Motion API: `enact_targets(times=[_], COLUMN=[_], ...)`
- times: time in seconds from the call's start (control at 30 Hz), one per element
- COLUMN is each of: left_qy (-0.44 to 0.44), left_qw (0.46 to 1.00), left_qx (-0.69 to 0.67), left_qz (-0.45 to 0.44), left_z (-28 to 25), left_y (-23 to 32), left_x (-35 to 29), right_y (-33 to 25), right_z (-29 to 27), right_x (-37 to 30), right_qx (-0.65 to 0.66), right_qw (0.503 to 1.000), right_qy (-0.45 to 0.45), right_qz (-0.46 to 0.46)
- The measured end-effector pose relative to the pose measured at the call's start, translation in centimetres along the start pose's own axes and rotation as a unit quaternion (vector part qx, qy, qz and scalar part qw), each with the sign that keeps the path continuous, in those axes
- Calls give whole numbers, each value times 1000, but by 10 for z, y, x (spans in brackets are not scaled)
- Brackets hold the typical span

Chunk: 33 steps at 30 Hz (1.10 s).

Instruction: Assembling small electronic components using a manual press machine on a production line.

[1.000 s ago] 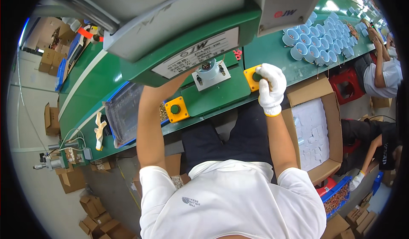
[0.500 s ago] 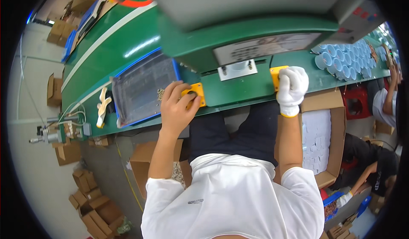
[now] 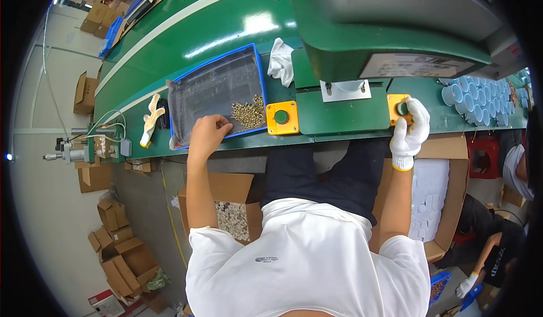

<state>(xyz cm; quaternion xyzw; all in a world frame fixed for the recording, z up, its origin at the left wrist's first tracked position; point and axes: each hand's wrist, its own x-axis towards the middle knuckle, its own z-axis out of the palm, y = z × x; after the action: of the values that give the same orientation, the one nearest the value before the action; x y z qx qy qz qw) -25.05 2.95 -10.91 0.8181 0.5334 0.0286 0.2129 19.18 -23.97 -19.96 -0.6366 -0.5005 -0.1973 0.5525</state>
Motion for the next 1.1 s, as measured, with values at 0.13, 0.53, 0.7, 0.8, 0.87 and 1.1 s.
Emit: enact_targets(times=[0.13, 0.53, 0.7, 0.8, 0.87, 1.1], left_qy=[28, 179, 185, 147, 156, 134], left_qw=[995, 935, 927, 943, 940, 944], left_qx=[-58, -147, -149, -153, -149, -159], left_qz=[74, 269, 289, 254, 264, 256], left_z=[2, 71, 73, 70, 73, 76], left_y=[11, 162, 177, 180, 173, 174], left_x=[5, 26, 28, 23, 22, 24], right_y=[-3, -13, -35, -89, -111, -117], right_z=[-1, 5, -21, 1, 25, 62], right_x=[5, 1, 11, 59, 92, 125], right_qx=[-12, 89, 17, 3, 86, 122], right_qw=[1000, 984, 981, 991, 984, 992], right_qy=[-3, 14, -5, -18, -70, 10], right_qz=[-20, 153, 191, 130, 142, -14])
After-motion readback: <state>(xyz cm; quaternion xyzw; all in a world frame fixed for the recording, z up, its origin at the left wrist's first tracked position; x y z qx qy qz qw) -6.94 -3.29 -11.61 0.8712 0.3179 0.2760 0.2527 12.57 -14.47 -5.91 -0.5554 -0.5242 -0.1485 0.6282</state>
